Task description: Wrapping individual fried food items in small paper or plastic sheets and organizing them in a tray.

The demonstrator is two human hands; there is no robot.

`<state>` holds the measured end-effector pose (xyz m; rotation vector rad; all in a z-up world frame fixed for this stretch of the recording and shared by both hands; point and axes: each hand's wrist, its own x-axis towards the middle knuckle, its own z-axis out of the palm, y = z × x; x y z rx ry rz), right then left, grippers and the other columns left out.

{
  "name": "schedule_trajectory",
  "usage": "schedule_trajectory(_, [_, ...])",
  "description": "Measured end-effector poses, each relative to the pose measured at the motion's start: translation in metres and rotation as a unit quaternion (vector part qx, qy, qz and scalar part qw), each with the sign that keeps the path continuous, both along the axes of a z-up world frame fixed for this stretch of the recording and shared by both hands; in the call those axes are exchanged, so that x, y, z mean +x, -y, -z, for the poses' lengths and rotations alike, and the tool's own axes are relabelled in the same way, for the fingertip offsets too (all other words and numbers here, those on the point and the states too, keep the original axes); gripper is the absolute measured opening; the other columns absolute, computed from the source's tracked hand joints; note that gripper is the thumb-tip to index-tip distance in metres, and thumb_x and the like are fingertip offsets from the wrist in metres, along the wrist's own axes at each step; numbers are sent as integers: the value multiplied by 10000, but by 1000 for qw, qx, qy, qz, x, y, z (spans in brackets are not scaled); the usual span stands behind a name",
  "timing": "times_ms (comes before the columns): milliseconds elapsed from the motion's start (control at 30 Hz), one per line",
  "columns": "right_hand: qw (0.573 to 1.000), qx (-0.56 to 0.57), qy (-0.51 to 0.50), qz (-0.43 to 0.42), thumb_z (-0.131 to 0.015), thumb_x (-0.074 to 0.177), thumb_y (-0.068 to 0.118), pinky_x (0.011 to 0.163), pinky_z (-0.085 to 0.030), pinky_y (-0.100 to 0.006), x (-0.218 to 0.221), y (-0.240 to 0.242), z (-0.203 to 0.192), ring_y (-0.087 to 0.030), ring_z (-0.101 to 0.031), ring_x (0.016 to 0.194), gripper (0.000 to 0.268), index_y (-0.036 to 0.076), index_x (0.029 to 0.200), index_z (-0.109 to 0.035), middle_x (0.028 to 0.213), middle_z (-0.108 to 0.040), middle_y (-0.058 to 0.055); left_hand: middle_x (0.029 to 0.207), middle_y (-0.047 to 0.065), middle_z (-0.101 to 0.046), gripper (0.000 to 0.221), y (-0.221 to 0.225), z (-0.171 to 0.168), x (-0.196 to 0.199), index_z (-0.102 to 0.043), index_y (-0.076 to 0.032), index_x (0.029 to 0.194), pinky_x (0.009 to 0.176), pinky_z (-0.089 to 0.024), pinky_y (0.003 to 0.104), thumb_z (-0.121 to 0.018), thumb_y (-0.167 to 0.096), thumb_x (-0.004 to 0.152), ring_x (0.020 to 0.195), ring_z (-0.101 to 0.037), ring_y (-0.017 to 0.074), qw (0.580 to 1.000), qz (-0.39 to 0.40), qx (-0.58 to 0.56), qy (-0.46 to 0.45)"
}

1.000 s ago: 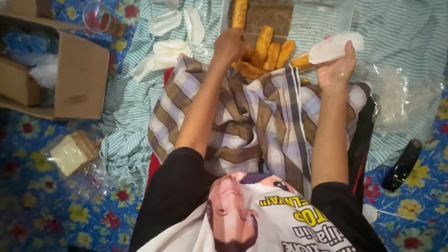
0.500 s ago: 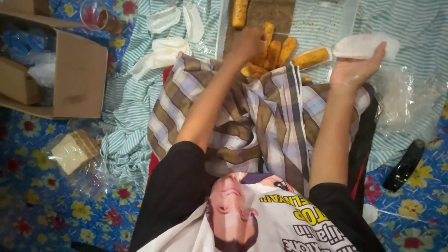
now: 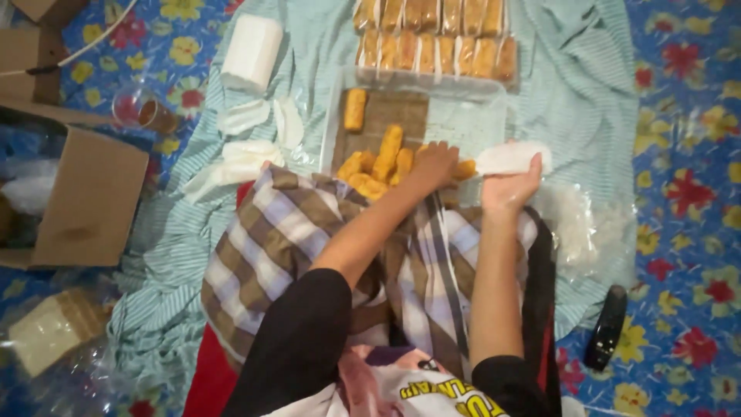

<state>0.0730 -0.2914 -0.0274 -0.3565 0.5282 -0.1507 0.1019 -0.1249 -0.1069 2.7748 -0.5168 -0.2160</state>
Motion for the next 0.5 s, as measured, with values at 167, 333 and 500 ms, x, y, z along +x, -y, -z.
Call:
schedule_trajectory(167, [999, -7, -29, -21, -600, 948, 455, 991, -484, -482, 0, -12, -21, -274, -614, 1105, 557, 79, 1351, -521, 1258, -614, -109, 988, 172, -633, 824, -1, 44, -3, -653, -76, 1129, 805, -570, 602, -977, -477, 486, 966, -675, 462, 998, -3, -4, 67])
schedule_trajectory(333, [996, -33, -39, -67, -595, 948, 477, 982, -506, -456, -1, -19, -24, -269, -607, 1091, 582, 92, 1373, -492, 1262, -591, -100, 901, 120, -623, 597, 0, 61, -9, -654, -111, 1061, 728, -570, 539, -892, -440, 624, 892, -675, 396, 991, -7, 5, 137])
schedule_trajectory(500, [994, -38, -58, -87, -642, 932, 472, 956, -533, -455, 1, -21, -10, -275, -635, 1065, 567, 84, 1330, -531, 1231, -631, -108, 986, 158, -652, 375, -7, 41, -10, -649, -84, 1143, 792, -556, 545, -683, -356, 887, 966, -679, 407, 998, -1, -30, 49])
